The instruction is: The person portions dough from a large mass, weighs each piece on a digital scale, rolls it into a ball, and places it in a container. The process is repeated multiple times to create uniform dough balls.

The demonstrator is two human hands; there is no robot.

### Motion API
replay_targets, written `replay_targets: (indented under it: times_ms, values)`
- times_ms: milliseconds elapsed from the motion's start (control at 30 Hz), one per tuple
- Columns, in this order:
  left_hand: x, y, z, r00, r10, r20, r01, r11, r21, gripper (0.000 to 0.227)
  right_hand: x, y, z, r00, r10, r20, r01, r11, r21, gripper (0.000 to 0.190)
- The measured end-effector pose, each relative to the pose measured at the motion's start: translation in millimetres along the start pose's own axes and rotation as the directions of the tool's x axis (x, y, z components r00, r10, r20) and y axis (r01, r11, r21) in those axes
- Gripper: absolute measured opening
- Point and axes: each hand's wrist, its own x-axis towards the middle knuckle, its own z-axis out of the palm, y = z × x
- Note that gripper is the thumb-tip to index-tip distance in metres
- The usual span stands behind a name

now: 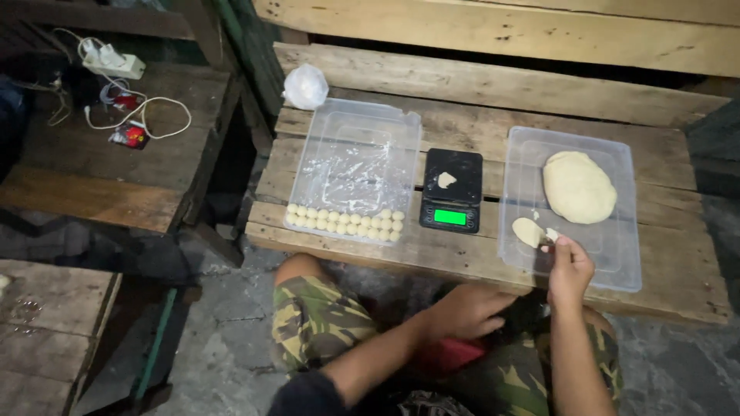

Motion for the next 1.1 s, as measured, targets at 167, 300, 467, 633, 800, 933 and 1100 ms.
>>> replay_targets:
  times_ms: [167,300,467,633,800,933,1100]
  values:
    - [-114.7,-48.9,4.0,0.721,-0.274,0.637,0.324,0.945,0.040,0.046,-10.2,-49.9,41.0,0.989,0.024,0.144,0.002,0.985,-0.174,0.020]
    - [-92.9,-36.0,-49.6,0.574,-0.466,0.673,0.424,0.872,0.243,0.035,-9.2,-66.3,75.5,0.973,0.054,0.223,-0.036,0.996,-0.084,0.022]
    - [-93.0,-79.0,-6.7,0.696,-0.551,0.461,0.560,0.818,0.132,0.037,12.6,-54.9,106.1,0.938,-0.120,0.325,0.213,0.940,-0.265,0.013]
    - [-76.2,-50.8,-49.4,0.599,-0.531,0.599,0.612,0.786,0.085,0.054,23.8,-84.9,142.1,0.908,-0.146,0.392,0.273,0.917,-0.290,0.012]
    - [-67.2,-34.7,-68.0,0.581,-0.557,0.594,0.648,0.758,0.076,0.052,33.5,-88.7,178.4,0.908,-0.111,0.404,0.263,0.901,-0.345,0.018]
    - [-66.8,-35.9,-69.8,0.607,-0.565,0.559,0.654,0.755,0.054,0.049,36.6,-90.5,202.5,0.884,-0.057,0.465,0.286,0.851,-0.441,0.014]
    - [-73.5,-41.3,-54.0,0.643,-0.595,0.483,0.624,0.772,0.120,0.037,29.6,-79.6,216.2,0.823,-0.148,0.548,0.483,0.688,-0.541,0.011]
